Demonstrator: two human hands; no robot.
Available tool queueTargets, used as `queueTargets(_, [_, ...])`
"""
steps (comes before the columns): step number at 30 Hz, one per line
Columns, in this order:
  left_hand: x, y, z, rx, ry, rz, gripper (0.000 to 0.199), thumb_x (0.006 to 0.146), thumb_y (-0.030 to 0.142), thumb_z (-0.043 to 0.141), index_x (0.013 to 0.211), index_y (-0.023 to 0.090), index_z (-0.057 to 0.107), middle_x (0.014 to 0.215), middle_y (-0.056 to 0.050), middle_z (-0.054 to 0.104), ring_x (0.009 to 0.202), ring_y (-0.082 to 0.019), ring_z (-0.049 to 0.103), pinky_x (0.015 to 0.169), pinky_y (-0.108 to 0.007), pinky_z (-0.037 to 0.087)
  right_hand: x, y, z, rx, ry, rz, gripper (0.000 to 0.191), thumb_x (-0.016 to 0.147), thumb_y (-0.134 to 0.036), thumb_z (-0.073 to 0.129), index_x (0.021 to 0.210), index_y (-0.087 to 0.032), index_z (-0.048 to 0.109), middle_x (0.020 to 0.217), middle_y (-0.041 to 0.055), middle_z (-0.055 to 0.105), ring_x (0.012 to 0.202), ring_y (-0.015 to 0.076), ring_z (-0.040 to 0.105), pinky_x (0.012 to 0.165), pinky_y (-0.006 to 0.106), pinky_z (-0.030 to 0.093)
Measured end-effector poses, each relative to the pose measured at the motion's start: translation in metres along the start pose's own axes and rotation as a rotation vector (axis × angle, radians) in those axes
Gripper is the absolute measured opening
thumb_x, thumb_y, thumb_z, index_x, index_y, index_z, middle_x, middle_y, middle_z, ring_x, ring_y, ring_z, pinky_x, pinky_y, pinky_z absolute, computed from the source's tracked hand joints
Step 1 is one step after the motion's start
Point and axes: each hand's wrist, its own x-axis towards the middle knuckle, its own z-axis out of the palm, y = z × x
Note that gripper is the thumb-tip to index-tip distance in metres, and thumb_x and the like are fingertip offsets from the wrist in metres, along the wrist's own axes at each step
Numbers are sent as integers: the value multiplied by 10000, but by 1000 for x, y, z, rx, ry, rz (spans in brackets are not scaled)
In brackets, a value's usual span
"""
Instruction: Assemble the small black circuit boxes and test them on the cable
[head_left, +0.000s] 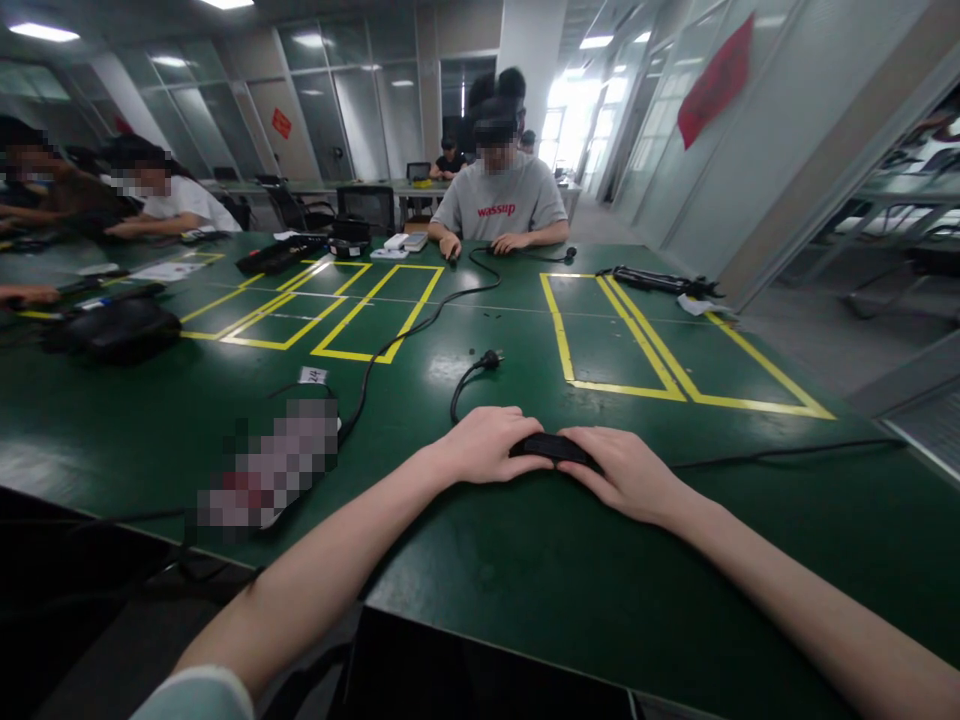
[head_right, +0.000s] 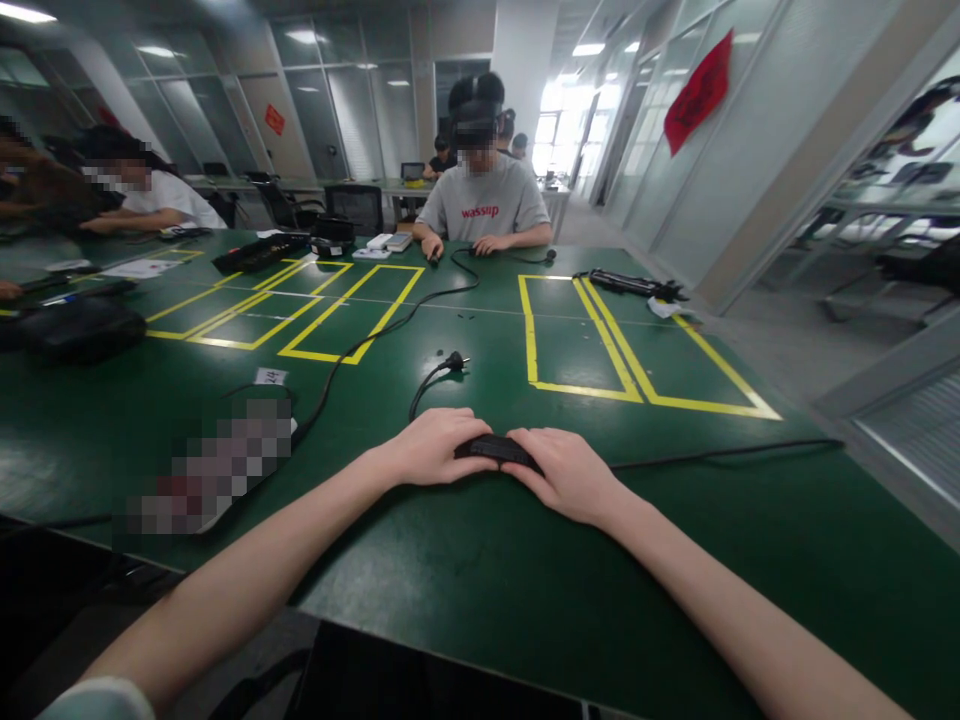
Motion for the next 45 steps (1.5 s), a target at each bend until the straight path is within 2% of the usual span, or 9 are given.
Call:
queueTargets(9, [-4, -2, 3, -35, 57, 26, 342, 966, 484, 653, 1132, 188, 693, 931, -60, 708, 886, -216, 668, 759, -296, 465, 0, -3, 1, 42, 32, 21, 263, 1011, -411, 534, 1071, -186, 657, 951, 132, 757, 833, 271, 716, 740, 379, 547])
queueTargets(15, [-3, -3, 6, 105, 134, 156, 336, 1016, 464, 580, 1112, 160, 687, 994, -83, 750, 945, -228, 658, 822, -337, 462, 0, -6, -11, 727, -157, 264, 358, 900, -496, 693, 1092, -226, 559, 928, 28, 683, 674, 151, 631, 582, 269, 529])
queueTargets(20, [-3, 2, 9, 78, 192, 171, 406, 1014, 511, 558, 1176, 162, 686, 1029, -98, 769, 1003, -242, 664, 877, -365, 477, 2, -7, -18, 1073, -285, 402, 412, 867, -564, 724, 920, -218, 506, 823, -7, 669, 453, 48, 406, 373, 177, 273])
queueTargets(26, [-6, 3, 6, 69, 390, 134, 438, 1011, 382, 548, 1406, 196, 587, 1535, -146, 539, 1406, -292, 490, 1161, -490, 362, 3, 27, -26, 1253, 46, 613, 425, 836, -564, 733, 860, -235, 467, 812, 24, 745, 367, 28, 242, 389, 204, 158])
queueTargets(32, [-10, -7, 14, -95, 68, 16, 284, 961, 371, 660, 1188, 210, 719, 1334, -82, 697, 1241, -259, 622, 1057, -420, 485, -15, 99, -33, 904, 915, 722, 526, 708, -577, 798, 792, -265, 382, 701, -34, 692, 352, 56, 272, 389, 222, 238])
queueTargets(34, [-11, -9, 16, -108, 50, 1, 270, 962, 371, 667, 1177, 218, 724, 1333, -70, 699, 1240, -259, 621, 1065, -428, 479, -24, 116, -34, 705, 1049, 776, 517, 709, -631, 747, 810, -273, 387, 703, -22, 686, 380, 85, 336, 398, 230, 244])
queueTargets(38, [-12, -8, 15, -121, 56, -26, 261, 960, 346, 669, 1182, 221, 725, 1338, -72, 691, 1248, -265, 609, 1071, -439, 473, -39, 130, -36, 155, 926, 908, 350, 773, -563, 644, 863, -254, 508, 908, 81, 739, 725, 225, 649, 610, 302, 455])
queueTargets(42, [-13, -7, 13, -141, 52, -37, 252, 959, 341, 666, 1178, 233, 726, 1346, -70, 684, 1248, -262, 603, 1074, -445, 469, -45, 129, -38, -167, 557, 1152, 274, 844, -477, 598, 968, -234, 615, 988, 134, 743, 894, 321, 691, 734, 374, 484])
queueTargets(45, [-13, -6, 12, -147, 44, -46, 252, 956, 329, 667, 1181, 230, 723, 1348, -72, 684, 1257, -262, 600, 1083, -449, 465, -46, 127, -43, -289, 486, 1279, 341, 889, -493, 579, 1077, -219, 651, 991, 157, 740, 916, 348, 693, 735, 384, 488])
